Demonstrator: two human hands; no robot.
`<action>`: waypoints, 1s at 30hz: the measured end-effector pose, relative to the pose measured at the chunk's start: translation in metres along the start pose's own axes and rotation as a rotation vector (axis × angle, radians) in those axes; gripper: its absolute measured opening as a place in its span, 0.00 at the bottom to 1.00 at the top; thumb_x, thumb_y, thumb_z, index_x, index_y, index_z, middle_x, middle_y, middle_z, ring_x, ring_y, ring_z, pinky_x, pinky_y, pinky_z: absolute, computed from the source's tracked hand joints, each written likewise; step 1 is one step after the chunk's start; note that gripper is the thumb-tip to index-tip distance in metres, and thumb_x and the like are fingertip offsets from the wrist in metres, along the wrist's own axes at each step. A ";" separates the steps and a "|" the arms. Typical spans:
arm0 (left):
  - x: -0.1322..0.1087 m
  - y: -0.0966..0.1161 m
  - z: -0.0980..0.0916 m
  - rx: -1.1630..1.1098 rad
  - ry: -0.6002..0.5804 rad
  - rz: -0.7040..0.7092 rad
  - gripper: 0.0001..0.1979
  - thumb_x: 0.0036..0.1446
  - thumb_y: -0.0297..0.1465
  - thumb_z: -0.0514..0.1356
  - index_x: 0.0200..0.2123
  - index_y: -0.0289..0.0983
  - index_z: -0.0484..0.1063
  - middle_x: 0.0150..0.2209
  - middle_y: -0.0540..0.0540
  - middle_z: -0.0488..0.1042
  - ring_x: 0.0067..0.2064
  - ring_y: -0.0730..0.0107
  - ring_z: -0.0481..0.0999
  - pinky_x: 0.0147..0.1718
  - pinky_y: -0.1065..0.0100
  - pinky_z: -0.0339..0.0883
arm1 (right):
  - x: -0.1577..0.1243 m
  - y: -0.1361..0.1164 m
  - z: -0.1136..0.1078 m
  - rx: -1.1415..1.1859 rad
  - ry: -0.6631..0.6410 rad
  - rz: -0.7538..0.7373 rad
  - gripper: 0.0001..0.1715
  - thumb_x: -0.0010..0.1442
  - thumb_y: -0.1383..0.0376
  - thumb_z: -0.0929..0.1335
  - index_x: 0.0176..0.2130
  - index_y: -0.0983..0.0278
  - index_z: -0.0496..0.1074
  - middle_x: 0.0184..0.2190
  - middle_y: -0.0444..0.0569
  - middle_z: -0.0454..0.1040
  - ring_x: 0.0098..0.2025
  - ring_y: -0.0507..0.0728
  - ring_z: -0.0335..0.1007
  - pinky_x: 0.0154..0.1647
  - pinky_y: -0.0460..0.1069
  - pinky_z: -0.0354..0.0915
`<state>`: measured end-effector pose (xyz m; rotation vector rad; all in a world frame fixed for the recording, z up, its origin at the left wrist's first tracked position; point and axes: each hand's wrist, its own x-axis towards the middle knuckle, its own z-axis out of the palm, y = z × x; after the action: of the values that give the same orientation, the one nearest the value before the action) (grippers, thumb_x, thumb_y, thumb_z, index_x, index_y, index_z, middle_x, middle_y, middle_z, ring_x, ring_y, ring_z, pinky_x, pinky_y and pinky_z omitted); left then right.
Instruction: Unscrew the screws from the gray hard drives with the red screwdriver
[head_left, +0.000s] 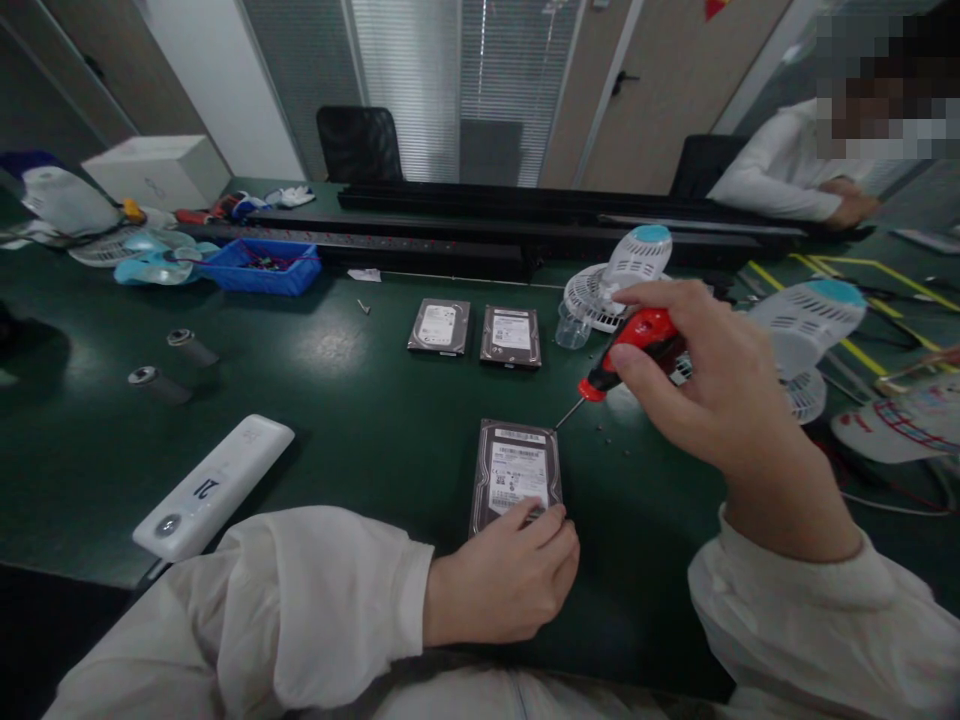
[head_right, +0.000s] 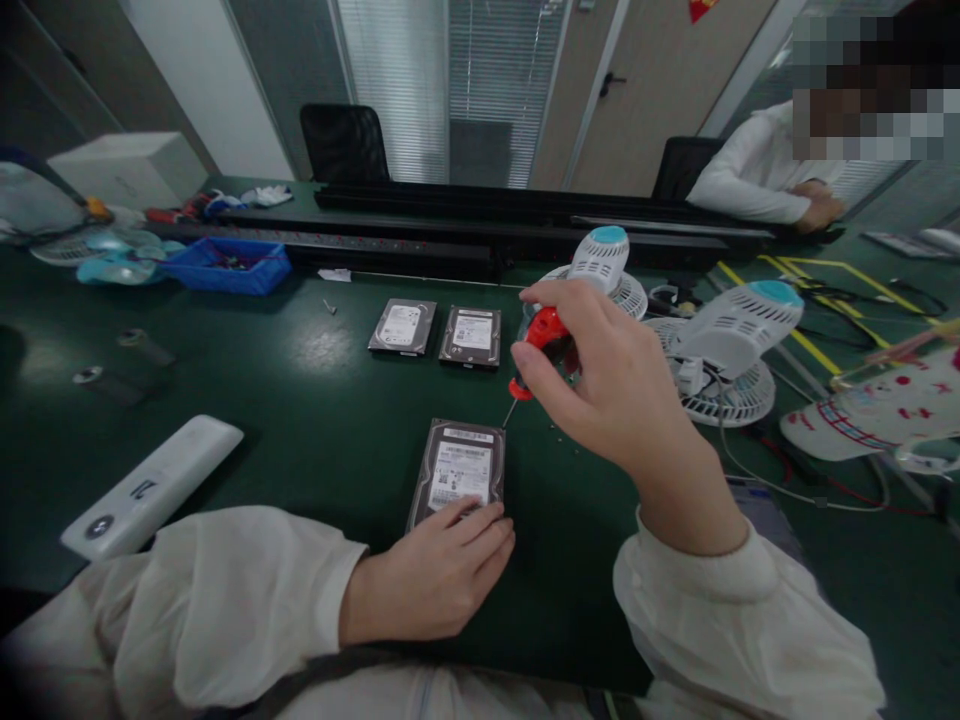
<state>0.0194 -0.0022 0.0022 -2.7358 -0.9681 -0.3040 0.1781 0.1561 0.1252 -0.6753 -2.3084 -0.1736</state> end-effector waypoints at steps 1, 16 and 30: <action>0.000 0.001 0.000 0.010 -0.001 -0.001 0.22 0.67 0.30 0.51 0.58 0.23 0.70 0.57 0.32 0.72 0.59 0.49 0.69 0.56 0.53 0.62 | 0.000 0.000 0.000 0.033 -0.007 -0.007 0.22 0.62 0.63 0.64 0.56 0.64 0.68 0.46 0.54 0.77 0.45 0.61 0.76 0.42 0.55 0.70; 0.010 0.024 0.002 0.227 0.064 -0.099 0.18 0.67 0.25 0.51 0.50 0.27 0.78 0.51 0.32 0.78 0.54 0.45 0.78 0.46 0.50 0.75 | 0.001 -0.004 -0.003 -0.016 0.056 -0.009 0.21 0.65 0.66 0.63 0.55 0.69 0.72 0.45 0.54 0.80 0.37 0.56 0.76 0.40 0.52 0.70; 0.109 0.057 -0.017 0.233 -0.448 -0.423 0.16 0.63 0.27 0.57 0.40 0.20 0.82 0.34 0.23 0.81 0.31 0.40 0.84 0.17 0.57 0.78 | 0.003 0.000 0.002 0.031 0.081 0.054 0.24 0.56 0.64 0.68 0.53 0.65 0.75 0.39 0.52 0.81 0.27 0.54 0.71 0.30 0.50 0.65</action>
<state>0.1369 0.0145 0.0393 -2.4080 -1.5848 0.3558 0.1754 0.1577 0.1259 -0.7016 -2.2092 -0.1378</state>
